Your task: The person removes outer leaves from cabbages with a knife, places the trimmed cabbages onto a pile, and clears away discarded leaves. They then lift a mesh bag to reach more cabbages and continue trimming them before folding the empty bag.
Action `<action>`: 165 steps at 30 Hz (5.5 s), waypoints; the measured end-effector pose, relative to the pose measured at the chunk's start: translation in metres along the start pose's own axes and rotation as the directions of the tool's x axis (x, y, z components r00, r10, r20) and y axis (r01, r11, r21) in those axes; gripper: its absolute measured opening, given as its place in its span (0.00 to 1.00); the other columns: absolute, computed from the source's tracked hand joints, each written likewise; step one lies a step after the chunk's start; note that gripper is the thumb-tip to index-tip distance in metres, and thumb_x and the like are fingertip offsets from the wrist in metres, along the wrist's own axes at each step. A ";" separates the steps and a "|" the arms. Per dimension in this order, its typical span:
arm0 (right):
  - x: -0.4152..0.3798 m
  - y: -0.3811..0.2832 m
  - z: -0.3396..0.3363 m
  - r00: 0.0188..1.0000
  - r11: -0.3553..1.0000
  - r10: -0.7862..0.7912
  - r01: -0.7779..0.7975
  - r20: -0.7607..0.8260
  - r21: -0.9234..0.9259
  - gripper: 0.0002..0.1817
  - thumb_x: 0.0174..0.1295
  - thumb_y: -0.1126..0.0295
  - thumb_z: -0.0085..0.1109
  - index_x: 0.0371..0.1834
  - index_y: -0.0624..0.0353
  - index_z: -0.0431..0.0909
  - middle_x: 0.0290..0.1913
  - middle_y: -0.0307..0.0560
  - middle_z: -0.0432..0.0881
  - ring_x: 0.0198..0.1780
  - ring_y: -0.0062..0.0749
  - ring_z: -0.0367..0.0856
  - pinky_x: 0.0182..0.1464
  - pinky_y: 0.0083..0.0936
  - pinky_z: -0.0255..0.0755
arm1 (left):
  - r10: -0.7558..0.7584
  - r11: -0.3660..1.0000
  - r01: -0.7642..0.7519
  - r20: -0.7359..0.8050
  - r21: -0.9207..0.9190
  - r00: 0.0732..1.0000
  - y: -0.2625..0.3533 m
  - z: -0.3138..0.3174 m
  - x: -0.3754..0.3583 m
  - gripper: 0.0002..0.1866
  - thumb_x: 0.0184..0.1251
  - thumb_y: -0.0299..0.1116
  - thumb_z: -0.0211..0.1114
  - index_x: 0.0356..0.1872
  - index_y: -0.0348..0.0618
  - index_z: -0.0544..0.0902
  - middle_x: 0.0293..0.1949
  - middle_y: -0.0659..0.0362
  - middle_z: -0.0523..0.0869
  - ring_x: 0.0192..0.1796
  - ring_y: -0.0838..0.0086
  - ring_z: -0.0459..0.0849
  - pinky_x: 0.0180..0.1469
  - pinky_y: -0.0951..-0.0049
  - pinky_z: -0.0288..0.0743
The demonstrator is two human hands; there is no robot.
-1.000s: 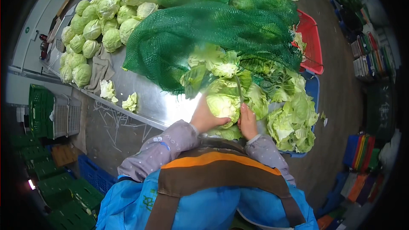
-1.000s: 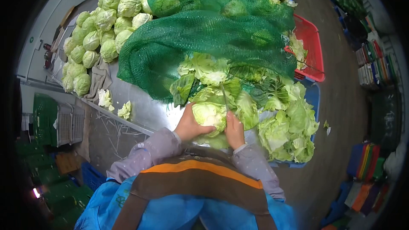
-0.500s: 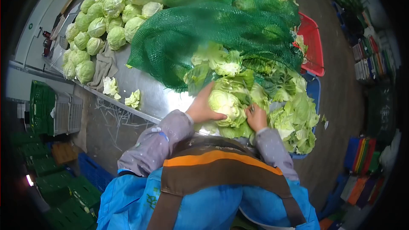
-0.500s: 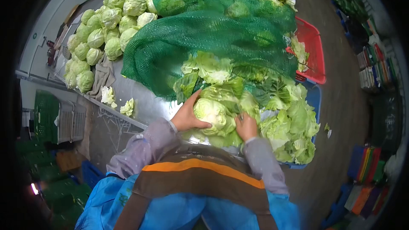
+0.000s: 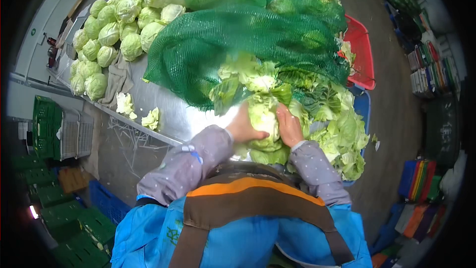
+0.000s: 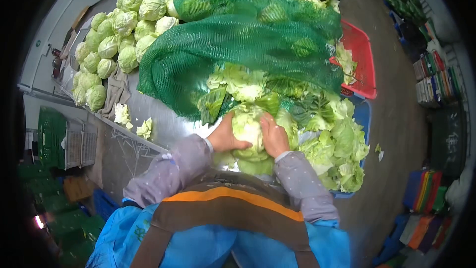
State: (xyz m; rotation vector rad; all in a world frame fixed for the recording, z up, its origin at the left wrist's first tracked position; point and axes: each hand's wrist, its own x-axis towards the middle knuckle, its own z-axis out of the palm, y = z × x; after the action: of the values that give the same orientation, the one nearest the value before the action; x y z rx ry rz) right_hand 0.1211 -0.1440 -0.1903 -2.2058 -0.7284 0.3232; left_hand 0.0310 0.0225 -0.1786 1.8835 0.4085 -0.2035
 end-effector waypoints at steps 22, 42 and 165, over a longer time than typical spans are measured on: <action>-0.017 -0.035 -0.016 0.981 0.957 0.194 -0.182 -0.031 0.228 0.37 0.47 0.56 0.72 0.59 0.60 0.71 0.38 0.50 0.85 0.23 0.28 0.78 0.32 0.25 0.76 | -0.580 0.538 0.450 0.074 -0.713 0.811 0.012 -0.002 -0.085 0.50 0.46 0.39 0.78 0.62 0.35 0.51 0.56 0.50 0.69 0.57 0.64 0.73 0.48 0.72 0.79; -0.053 -0.046 -0.014 0.983 0.951 0.065 -0.008 0.172 -0.310 0.25 0.65 0.56 0.51 0.62 0.57 0.67 0.24 0.58 0.81 0.24 0.53 0.80 0.26 0.43 0.71 | -0.068 0.997 0.066 -0.025 -0.049 0.997 -0.006 -0.003 -0.030 0.57 0.35 0.51 0.81 0.61 0.25 0.56 0.54 0.40 0.74 0.57 0.58 0.75 0.60 0.68 0.68; -0.041 0.042 -0.001 0.955 0.911 0.293 -0.296 -0.054 -0.288 0.26 0.43 0.59 0.67 0.44 0.67 0.80 0.37 0.66 0.82 0.41 0.56 0.82 0.45 0.39 0.75 | 0.258 0.951 -0.258 0.023 0.170 0.966 -0.024 0.007 -0.035 0.60 0.32 0.47 0.79 0.68 0.35 0.53 0.62 0.39 0.63 0.64 0.50 0.64 0.66 0.61 0.61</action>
State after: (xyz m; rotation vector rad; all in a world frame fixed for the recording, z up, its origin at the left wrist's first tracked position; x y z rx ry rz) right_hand 0.1052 -0.1917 -0.2214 -2.6057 -0.4568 0.3738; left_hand -0.0099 0.0166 -0.1907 2.0849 0.1437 -0.0642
